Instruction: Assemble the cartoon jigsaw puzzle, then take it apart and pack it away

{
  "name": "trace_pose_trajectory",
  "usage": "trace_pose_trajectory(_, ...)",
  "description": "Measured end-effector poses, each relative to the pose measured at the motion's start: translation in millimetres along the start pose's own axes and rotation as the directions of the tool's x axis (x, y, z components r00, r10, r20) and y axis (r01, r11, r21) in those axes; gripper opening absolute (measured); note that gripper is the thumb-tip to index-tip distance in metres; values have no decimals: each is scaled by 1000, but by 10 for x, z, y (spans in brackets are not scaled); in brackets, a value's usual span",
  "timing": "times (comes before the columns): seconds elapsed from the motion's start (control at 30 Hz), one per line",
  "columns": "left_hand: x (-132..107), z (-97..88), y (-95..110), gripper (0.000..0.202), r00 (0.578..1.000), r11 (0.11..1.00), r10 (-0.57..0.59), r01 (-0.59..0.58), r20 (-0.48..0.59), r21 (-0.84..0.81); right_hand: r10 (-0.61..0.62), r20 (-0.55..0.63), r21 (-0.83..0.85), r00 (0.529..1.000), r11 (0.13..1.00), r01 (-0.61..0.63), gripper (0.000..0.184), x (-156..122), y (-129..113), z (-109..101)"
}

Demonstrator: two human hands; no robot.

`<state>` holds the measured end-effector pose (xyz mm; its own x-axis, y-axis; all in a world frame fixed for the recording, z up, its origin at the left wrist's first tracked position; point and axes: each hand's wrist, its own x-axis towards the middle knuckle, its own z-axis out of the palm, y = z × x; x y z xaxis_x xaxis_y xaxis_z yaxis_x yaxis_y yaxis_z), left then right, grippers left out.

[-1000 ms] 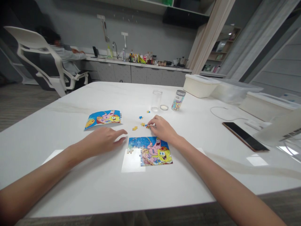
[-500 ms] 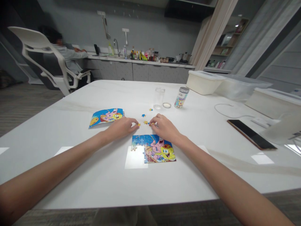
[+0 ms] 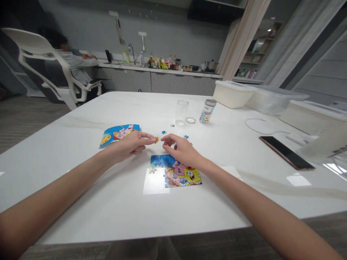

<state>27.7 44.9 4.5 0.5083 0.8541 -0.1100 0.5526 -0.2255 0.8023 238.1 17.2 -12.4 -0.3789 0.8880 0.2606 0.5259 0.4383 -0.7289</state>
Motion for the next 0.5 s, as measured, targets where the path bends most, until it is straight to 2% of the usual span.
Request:
trace_pose_trajectory(0.07, -52, 20, 57, 44, 999, 998, 18, -15, 34, -62, 62, -13, 205, 998, 977, -58, 20, -18, -91, 43)
trace_pose_trajectory(0.13, -88, 39, 105, 44, 998, 997, 22, -18, 53, -80, 98, -29, 333, 995, 939, -83, 19, -39, -177, 72)
trace_pose_trajectory(0.33, -121, 42, 165, 41, 995, 998, 54, -50, 84, -49, 226, -69, 464, 972, 869, -169, 17, -91, -274, 71)
trace_pose_trajectory(0.43, -121, 30, 150, 40, 995, 998, 64, -63, 81, -11, 268, -29, 545, 963, 812, -209, 16, -106, -244, 75)
trace_pose_trajectory(0.5, -119, 25, 135, 37, 995, 997, 65, -62, 75, -47, 290, 4, 598, 957, 766, -235, 17, -116, -227, 89)
